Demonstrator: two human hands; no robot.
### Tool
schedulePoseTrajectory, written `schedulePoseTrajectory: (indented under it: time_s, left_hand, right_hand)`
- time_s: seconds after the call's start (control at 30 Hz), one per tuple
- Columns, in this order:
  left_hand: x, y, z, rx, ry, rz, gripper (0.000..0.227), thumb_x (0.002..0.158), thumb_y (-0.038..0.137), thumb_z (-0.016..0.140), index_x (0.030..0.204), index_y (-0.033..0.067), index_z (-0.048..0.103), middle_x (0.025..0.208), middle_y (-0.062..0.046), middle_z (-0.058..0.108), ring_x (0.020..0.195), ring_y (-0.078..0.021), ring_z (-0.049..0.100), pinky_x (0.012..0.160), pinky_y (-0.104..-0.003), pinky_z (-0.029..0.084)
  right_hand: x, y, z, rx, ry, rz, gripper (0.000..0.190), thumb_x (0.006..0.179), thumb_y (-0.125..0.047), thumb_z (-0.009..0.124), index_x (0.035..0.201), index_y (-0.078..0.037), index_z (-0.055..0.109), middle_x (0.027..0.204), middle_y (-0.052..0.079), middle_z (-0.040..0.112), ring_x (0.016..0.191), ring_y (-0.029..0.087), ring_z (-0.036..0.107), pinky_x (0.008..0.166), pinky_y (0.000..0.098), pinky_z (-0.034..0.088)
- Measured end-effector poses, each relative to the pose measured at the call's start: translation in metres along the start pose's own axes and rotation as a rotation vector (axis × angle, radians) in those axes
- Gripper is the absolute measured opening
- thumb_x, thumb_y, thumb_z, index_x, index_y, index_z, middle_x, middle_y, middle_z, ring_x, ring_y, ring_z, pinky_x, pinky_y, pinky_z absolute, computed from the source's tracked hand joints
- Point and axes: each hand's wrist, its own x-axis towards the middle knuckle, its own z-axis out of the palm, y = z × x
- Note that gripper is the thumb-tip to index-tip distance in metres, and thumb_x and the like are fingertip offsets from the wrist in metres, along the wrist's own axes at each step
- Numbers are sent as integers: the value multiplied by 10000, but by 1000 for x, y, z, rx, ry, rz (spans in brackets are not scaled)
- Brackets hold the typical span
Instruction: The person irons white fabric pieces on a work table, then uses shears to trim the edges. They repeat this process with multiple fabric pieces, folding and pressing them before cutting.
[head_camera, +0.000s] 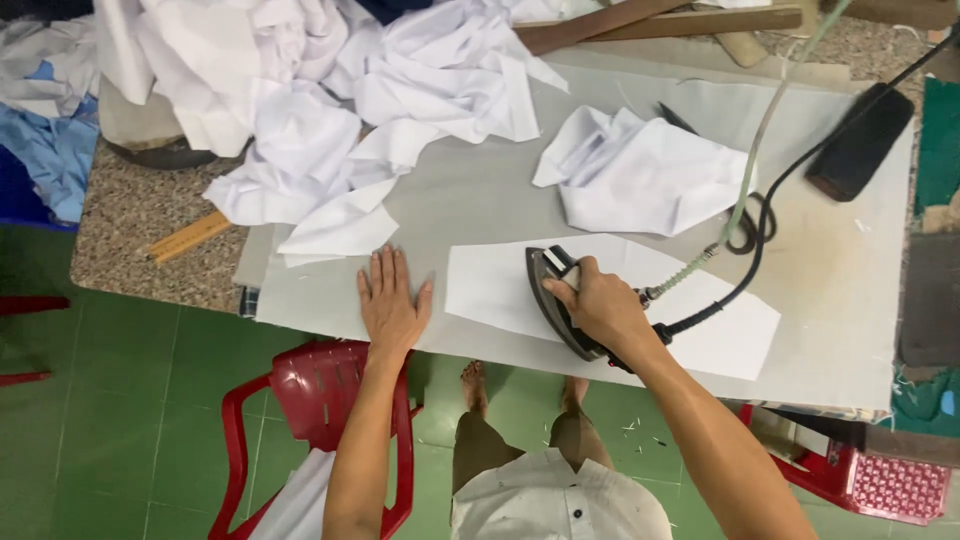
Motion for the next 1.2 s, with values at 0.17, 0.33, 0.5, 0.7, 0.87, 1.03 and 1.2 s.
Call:
schedulePoseTrajectory:
  time_s: [0.17, 0.33, 0.5, 0.7, 0.87, 1.03, 1.2]
  left_hand:
    - [-13, -84, -14, 3, 42, -91, 765, 1050, 546, 364, 1616, 38, 277, 1702, -184, 214, 1582, -316, 154, 1279, -534, -6]
    - [-14, -110, 10, -56, 320, 17, 779, 1009, 487, 477, 1570, -35, 338, 1661, -246, 283, 1553, -355, 232, 1262, -561, 75]
    - [-13, -114, 18, -115, 437, 53, 830, 1000, 533, 434, 1569, -61, 323, 1650, -266, 288, 1547, -373, 243, 1262, -573, 88]
    - [-15, -111, 11, -128, 467, 89, 783, 997, 431, 494, 1571, -72, 320, 1646, -282, 285, 1541, -394, 246, 1250, -583, 103]
    - [-15, -76, 7, -225, 449, 165, 767, 1000, 349, 464, 1589, -82, 227, 1670, -302, 167, 1552, -430, 138, 1240, -614, 21]
    - [1, 24, -8, -357, 367, 408, 790, 988, 345, 500, 1586, -89, 221, 1670, -315, 161, 1552, -457, 123, 1234, -632, 30]
    - [22, 95, 11, -191, 42, 510, 790, 1055, 524, 431, 1579, -51, 295, 1659, -256, 255, 1560, -378, 190, 1256, -595, 11]
  right_hand:
    - [36, -103, 54, -37, 29, -85, 658, 1035, -583, 394, 1205, 30, 558, 931, 320, 723, 888, 450, 755, 701, 492, 620]
    - [50, -171, 87, -63, 53, -134, 625, 1044, -562, 387, 1112, 36, 555, 841, 317, 698, 840, 477, 747, 662, 509, 616]
    - [48, -186, 95, -88, 107, -135, 657, 1050, -590, 358, 1093, 32, 563, 807, 298, 697, 807, 465, 753, 647, 502, 620]
    - [40, -186, 85, -52, 150, -198, 593, 1034, -529, 411, 1206, 22, 549, 944, 292, 707, 899, 481, 744, 739, 562, 610]
    - [33, -171, 78, -4, 136, -212, 491, 1042, -450, 437, 1169, 11, 550, 954, 286, 721, 915, 460, 748, 779, 543, 610]
    - [30, -117, 56, -38, 185, -126, 451, 1062, -439, 409, 1101, -11, 547, 927, 264, 730, 897, 420, 756, 790, 516, 613]
    - [32, -34, 21, 43, 249, 70, 472, 1057, -470, 450, 1062, -10, 554, 864, 274, 721, 862, 438, 754, 723, 522, 615]
